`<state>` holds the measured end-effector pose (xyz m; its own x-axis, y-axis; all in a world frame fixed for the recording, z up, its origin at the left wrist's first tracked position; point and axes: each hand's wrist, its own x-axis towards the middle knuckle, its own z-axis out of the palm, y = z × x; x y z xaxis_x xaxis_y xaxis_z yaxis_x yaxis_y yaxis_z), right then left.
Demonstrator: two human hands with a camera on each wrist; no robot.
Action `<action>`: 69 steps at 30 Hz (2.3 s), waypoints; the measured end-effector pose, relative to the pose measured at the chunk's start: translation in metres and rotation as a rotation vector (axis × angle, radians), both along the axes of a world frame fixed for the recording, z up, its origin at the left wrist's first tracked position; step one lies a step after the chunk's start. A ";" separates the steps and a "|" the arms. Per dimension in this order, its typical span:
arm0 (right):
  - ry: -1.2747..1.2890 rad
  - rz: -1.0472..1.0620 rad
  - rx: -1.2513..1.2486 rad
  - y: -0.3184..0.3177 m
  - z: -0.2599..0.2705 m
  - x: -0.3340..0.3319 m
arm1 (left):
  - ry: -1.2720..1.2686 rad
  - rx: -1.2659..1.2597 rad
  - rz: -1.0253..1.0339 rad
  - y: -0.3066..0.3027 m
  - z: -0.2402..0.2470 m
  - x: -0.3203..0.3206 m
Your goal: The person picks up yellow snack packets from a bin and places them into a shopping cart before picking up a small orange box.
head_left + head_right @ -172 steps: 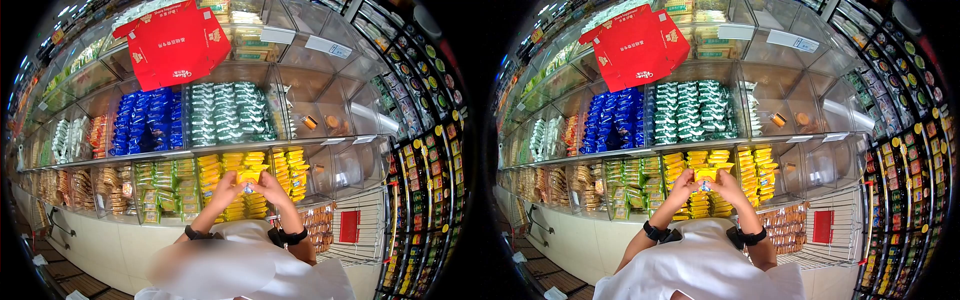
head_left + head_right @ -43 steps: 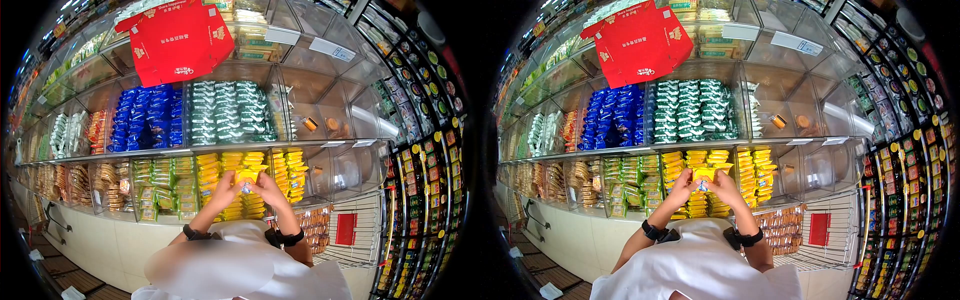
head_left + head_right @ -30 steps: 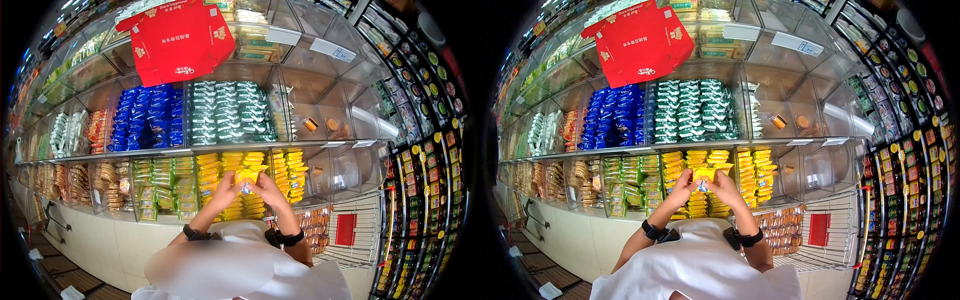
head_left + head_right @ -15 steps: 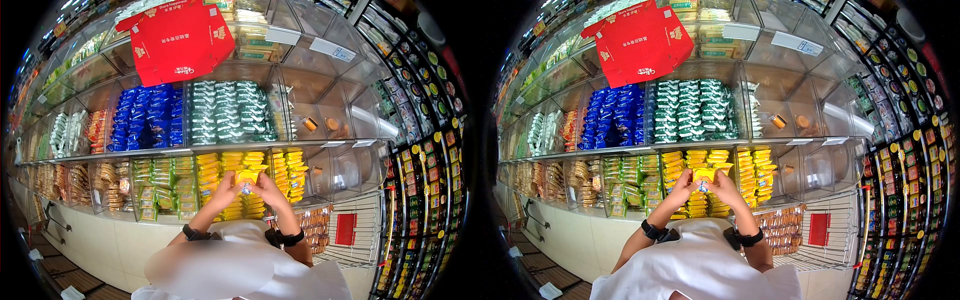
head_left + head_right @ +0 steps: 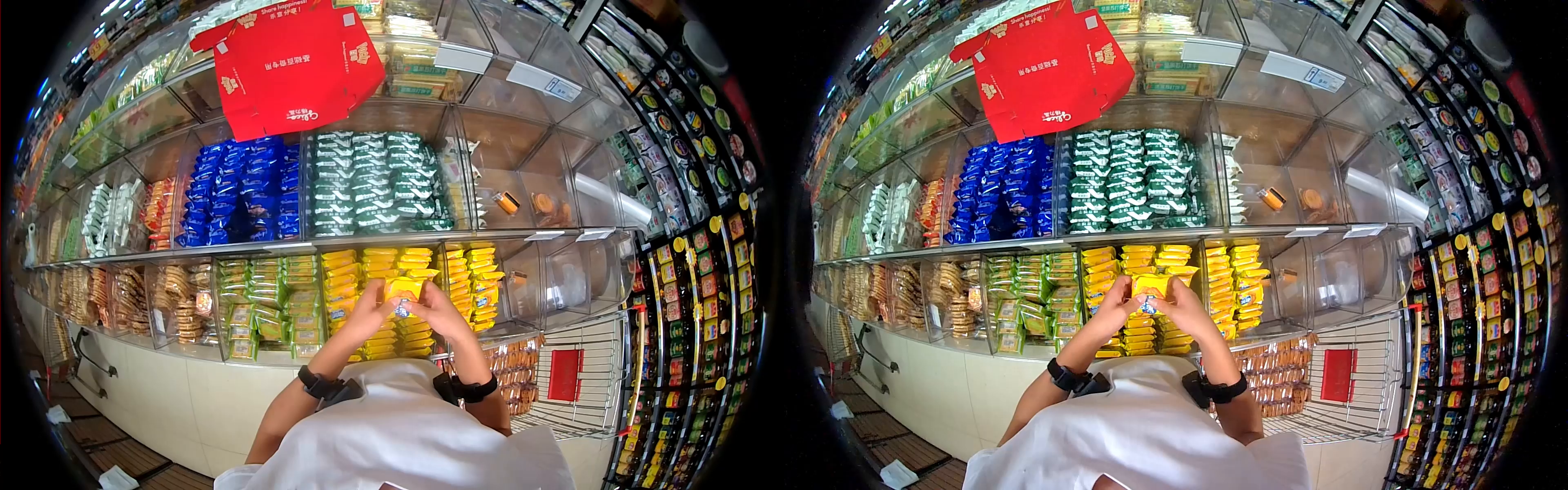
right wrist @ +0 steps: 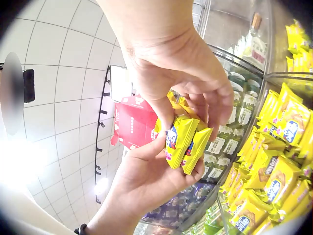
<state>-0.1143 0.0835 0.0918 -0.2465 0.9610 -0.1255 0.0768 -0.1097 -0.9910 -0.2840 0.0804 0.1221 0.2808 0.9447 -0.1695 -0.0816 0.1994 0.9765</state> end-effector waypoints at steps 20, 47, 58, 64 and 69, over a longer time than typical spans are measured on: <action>-0.015 -0.002 -0.010 0.000 0.006 -0.001 | 0.085 0.043 0.000 0.001 -0.007 0.000; -0.117 -0.063 0.071 0.001 -0.010 0.001 | 0.177 0.140 0.041 0.002 -0.014 -0.001; -0.155 -0.049 0.081 0.001 -0.008 0.002 | 0.157 0.118 0.029 0.004 -0.029 -0.002; -0.098 -0.066 0.073 0.001 -0.009 0.000 | 0.100 0.085 0.038 0.003 -0.023 -0.001; -0.121 -0.071 0.056 0.000 -0.001 -0.001 | 0.162 0.147 0.050 0.002 -0.020 -0.001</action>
<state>-0.1149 0.0836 0.0909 -0.1637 0.9819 -0.0954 0.1901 -0.0635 -0.9797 -0.2847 0.0827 0.1024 0.2135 0.9746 -0.0682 0.0726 0.0538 0.9959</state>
